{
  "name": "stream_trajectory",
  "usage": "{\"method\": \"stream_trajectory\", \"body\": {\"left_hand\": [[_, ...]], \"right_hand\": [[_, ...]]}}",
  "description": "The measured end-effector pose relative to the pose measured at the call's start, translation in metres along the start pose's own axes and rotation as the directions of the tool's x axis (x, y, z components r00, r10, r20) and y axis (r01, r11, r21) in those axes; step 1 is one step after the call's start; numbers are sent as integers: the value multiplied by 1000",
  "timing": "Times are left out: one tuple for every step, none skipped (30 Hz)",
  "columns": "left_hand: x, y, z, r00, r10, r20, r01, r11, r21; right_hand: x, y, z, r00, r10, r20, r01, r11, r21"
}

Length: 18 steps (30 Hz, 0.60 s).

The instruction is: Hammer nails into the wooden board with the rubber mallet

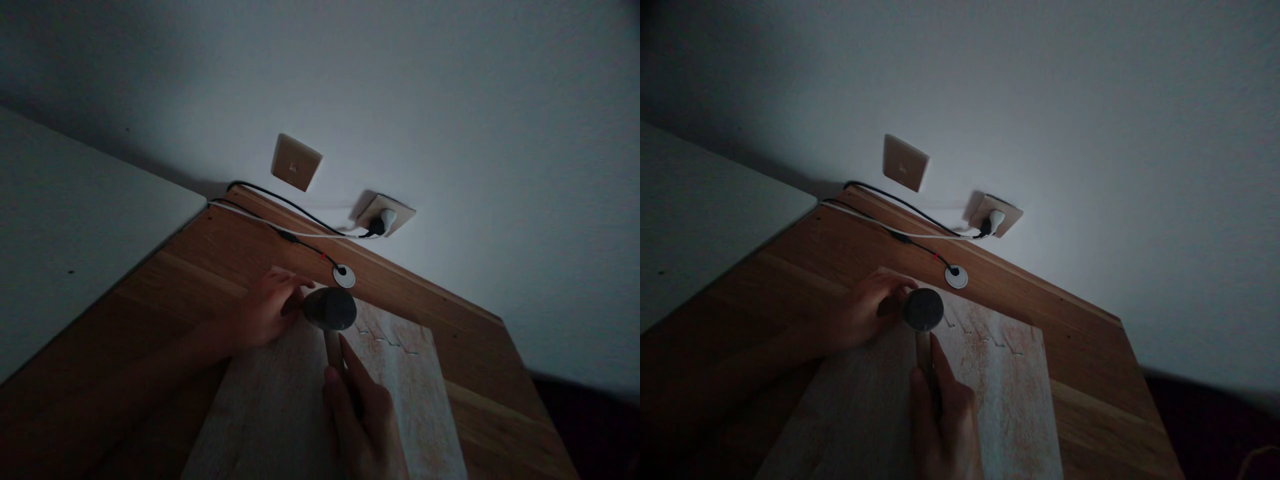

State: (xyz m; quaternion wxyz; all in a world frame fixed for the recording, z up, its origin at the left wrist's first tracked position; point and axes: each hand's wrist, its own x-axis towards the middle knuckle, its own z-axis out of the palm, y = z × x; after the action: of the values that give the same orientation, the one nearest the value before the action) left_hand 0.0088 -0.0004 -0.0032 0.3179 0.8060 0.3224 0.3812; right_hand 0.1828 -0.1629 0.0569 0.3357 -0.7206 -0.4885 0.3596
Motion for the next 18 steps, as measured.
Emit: {"method": "stream_trajectory", "body": {"left_hand": [[0,1,0,1000,-10,4,10,1000,-2],[1,2,-1,1000,-18,9,18,1000,-3],[1,3,-2,1000,-24,12,24,1000,-5],[2,3,-2,1000,-26,11,26,1000,-6],[2,4,-3,1000,-25,10,26,1000,-6],[3,4,-3,1000,-25,13,25,1000,-6],[3,3,-3,1000,-25,12,25,1000,-6],[2,3,-3,1000,-25,9,25,1000,-6],[2,2,-3,1000,-25,9,25,1000,-7],[2,2,-3,1000,-24,11,24,1000,-9],[2,2,-3,1000,-23,10,23,1000,-13],[1,1,-3,1000,-21,13,21,1000,-17],[1,1,-3,1000,-18,19,18,1000,-19],[1,1,-3,999,-16,29,16,1000,-18],[1,2,-4,999,-16,35,16,1000,-14],[1,2,-4,999,-17,36,17,1000,-4],[1,2,-4,999,-21,38,21,1000,8],[1,2,-3,999,-24,38,23,1000,18]], "right_hand": [[0,-1,0,1000,6,10,-6,1000,1],[0,-2,0,1000,9,21,-9,1000,4],[0,-2,0,999,12,35,-13,1000,7],[0,-2,1,999,18,48,-19,1000,12],[1,-2,1,998,26,57,-27,1000,15],[1,-1,1,998,34,61,-35,999,17],[1,-1,2,997,46,62,-47,999,19],[1,0,2,997,56,59,-58,998,25],[1,1,2,997,59,55,-61,997,36],[0,1,2,997,54,46,-56,997,51],[-1,0,2,998,48,33,-51,996,71],[-2,-1,2,999,48,16,-49,994,95],[-5,-2,1,999,54,-6,-53,991,120],[-8,-3,0,997,69,-32,-63,987,148],[-12,-3,-1,994,89,-62,-77,981,180],[-17,-1,-3,989,111,-94,-89,973,214],[-23,2,-5,984,129,-124,-95,963,252],[-29,7,-7,978,140,-152,-92,953,289]]}}
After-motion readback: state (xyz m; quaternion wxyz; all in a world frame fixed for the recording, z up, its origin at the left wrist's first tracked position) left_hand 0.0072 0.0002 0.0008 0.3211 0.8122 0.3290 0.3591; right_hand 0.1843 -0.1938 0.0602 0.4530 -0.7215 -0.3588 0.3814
